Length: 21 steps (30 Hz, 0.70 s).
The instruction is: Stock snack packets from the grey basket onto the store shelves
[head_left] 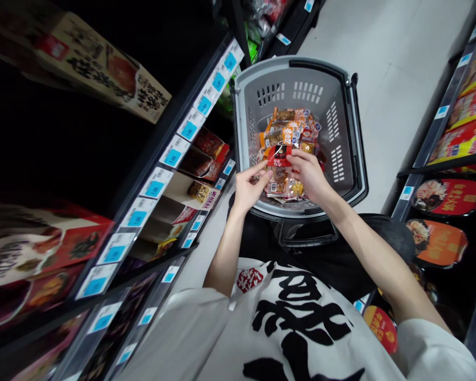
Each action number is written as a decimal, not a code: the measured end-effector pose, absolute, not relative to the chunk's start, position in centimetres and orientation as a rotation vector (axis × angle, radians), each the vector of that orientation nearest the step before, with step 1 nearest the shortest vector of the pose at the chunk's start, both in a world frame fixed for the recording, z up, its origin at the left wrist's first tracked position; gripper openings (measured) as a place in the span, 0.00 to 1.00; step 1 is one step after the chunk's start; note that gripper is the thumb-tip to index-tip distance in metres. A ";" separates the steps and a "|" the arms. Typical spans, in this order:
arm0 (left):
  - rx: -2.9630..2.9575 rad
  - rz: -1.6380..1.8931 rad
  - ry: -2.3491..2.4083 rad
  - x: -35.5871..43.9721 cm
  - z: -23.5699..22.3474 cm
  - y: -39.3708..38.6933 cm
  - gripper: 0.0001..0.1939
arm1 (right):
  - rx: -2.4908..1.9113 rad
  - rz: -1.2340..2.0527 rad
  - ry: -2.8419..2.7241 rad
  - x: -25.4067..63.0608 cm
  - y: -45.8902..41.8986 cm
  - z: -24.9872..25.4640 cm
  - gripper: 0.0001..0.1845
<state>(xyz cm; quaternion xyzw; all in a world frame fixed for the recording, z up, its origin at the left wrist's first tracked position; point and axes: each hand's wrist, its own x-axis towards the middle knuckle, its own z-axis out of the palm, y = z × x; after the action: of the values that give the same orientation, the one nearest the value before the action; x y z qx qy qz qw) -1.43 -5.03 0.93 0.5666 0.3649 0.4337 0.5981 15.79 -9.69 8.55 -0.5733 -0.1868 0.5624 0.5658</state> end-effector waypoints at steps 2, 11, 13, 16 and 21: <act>1.315 1.008 0.843 -1.5 0.9 -5.0 0.28 | -1.344 1.323 -0.443 15.8 -9.7 8.6 0.04; 1.325 0.996 0.852 -1.4 1.1 -5.1 0.29 | -1.341 1.331 -0.471 15.9 -9.7 8.3 0.06; 1.327 0.990 0.846 -1.4 1.0 -5.1 0.30 | -1.353 1.330 -0.473 15.9 -9.8 8.3 0.06; 1.338 0.989 0.832 -1.4 0.9 -5.0 0.30 | -1.352 1.330 -0.472 16.0 -9.8 8.3 0.05; 1.377 0.973 0.822 -1.4 1.2 -5.0 0.29 | -1.352 1.328 -0.475 16.1 -9.8 8.1 0.07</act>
<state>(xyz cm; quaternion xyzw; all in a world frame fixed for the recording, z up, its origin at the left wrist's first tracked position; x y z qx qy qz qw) -1.43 -5.03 1.20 0.5920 0.3535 0.4181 0.5914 16.07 -9.79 8.12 -0.5736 -0.2014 0.5632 0.5596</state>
